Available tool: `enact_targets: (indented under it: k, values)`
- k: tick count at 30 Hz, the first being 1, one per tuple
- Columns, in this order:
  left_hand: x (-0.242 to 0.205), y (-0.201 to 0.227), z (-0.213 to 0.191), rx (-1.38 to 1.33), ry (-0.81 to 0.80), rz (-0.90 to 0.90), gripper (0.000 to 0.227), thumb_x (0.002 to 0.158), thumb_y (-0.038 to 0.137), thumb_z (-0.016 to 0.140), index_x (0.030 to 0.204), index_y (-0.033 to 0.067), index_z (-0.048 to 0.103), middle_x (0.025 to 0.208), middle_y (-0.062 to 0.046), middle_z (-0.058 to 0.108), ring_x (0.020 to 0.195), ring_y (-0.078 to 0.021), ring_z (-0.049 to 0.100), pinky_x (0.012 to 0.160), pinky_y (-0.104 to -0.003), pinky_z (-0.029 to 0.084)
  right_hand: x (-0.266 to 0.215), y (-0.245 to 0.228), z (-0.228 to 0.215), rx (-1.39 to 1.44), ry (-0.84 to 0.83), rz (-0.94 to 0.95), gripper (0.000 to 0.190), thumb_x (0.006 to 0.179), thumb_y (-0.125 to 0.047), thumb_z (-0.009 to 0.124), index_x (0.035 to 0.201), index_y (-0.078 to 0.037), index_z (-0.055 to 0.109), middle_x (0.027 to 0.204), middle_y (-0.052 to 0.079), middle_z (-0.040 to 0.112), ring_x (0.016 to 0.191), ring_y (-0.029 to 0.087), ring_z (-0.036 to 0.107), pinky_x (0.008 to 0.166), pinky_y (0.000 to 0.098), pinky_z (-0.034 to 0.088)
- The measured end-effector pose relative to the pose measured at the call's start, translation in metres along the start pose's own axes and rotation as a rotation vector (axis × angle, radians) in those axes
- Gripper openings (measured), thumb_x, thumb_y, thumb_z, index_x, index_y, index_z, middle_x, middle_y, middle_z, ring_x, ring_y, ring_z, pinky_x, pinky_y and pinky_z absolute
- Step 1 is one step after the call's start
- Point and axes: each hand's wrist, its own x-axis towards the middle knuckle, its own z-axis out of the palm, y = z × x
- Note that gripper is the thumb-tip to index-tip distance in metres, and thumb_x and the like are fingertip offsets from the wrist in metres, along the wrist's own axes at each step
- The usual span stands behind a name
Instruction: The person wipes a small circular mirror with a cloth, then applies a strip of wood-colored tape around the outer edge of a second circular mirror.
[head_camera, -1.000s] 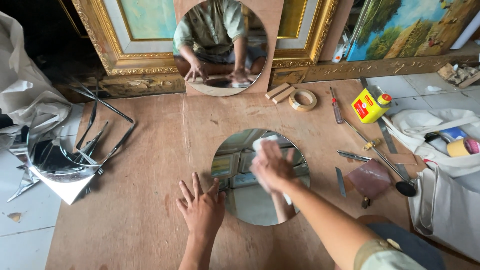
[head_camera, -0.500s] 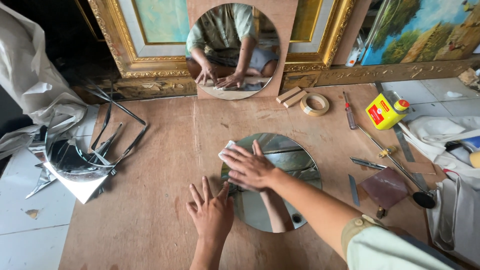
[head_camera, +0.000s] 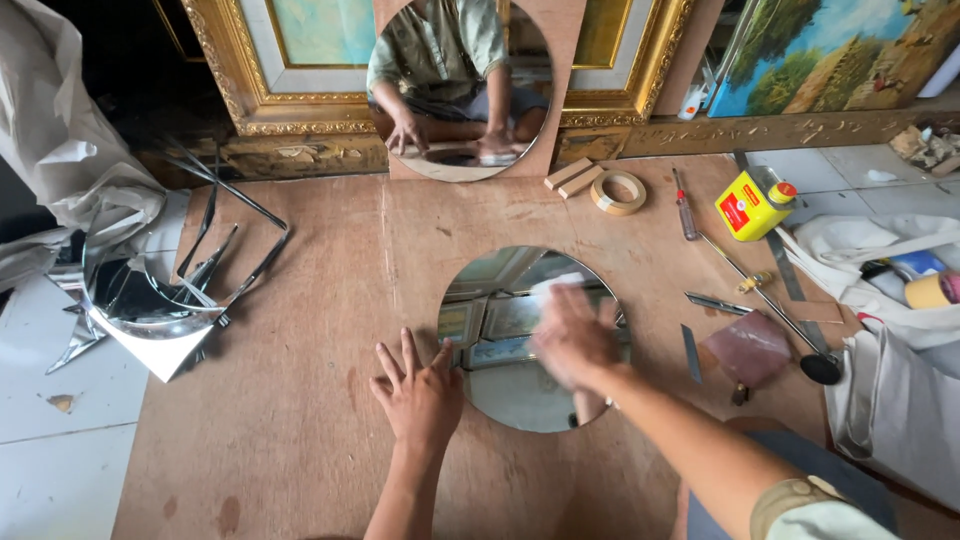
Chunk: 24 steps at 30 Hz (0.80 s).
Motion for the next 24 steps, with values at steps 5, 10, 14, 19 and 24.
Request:
enact_targets:
  k: [5, 10, 14, 19, 24]
  values:
    - [-0.006, 0.007, -0.014, -0.021, -0.089, -0.021, 0.070, 0.101, 0.051, 0.069, 0.168, 0.0499, 0.048, 0.192, -0.012, 0.009, 0.173, -0.0542, 0.001, 0.125, -0.077, 0.024, -0.022, 0.017, 0.024, 0.058, 0.123, 0.207, 0.078, 0.114, -0.062, 0.011, 0.181, -0.022, 0.013, 0.191, 0.000, 0.009, 0.175, 0.025, 0.007, 0.135, 0.0763, 0.001]
    - [-0.005, -0.001, -0.005, 0.002, -0.113, -0.016, 0.079, 0.098, 0.063, 0.073, 0.170, 0.0543, 0.042, 0.192, -0.012, 0.010, 0.173, -0.0545, 0.003, 0.126, -0.078, 0.022, -0.075, -0.027, 0.061, -0.136, -0.012, -0.654, 0.090, 0.108, -0.081, 0.020, 0.182, -0.030, 0.014, 0.191, 0.002, 0.012, 0.174, 0.031, 0.003, 0.127, 0.0779, -0.013]
    - [-0.002, -0.010, -0.003, -0.001, -0.150, -0.037, 0.095, 0.093, 0.069, 0.077, 0.175, 0.0529, 0.032, 0.193, -0.011, 0.001, 0.173, -0.0550, -0.002, 0.127, -0.080, 0.015, -0.033, 0.026, 0.040, -0.262, 0.194, -0.278, 0.078, 0.110, -0.065, 0.052, 0.172, -0.019, 0.043, 0.181, 0.010, 0.039, 0.171, 0.035, 0.025, 0.121, 0.0888, 0.022]
    - [-0.001, -0.011, -0.007, -0.013, -0.166, -0.058, 0.105, 0.087, 0.071, 0.083, 0.177, 0.0490, 0.032, 0.193, -0.014, 0.002, 0.172, -0.0576, -0.001, 0.126, -0.080, 0.020, -0.040, 0.048, 0.037, -0.088, 0.165, 0.228, 0.080, 0.118, -0.065, 0.019, 0.181, -0.016, 0.021, 0.189, 0.009, 0.021, 0.174, 0.033, 0.016, 0.123, 0.0883, 0.019]
    - [-0.001, -0.008, -0.015, 0.000, -0.201, -0.066, 0.103, 0.090, 0.067, 0.082, 0.177, 0.0509, 0.029, 0.192, -0.013, 0.002, 0.171, -0.0581, 0.000, 0.126, -0.079, 0.020, -0.094, -0.039, 0.056, -0.104, -0.067, -0.664, 0.091, 0.107, -0.079, 0.026, 0.181, -0.028, 0.018, 0.189, 0.008, 0.018, 0.173, 0.038, 0.010, 0.125, 0.0862, 0.000]
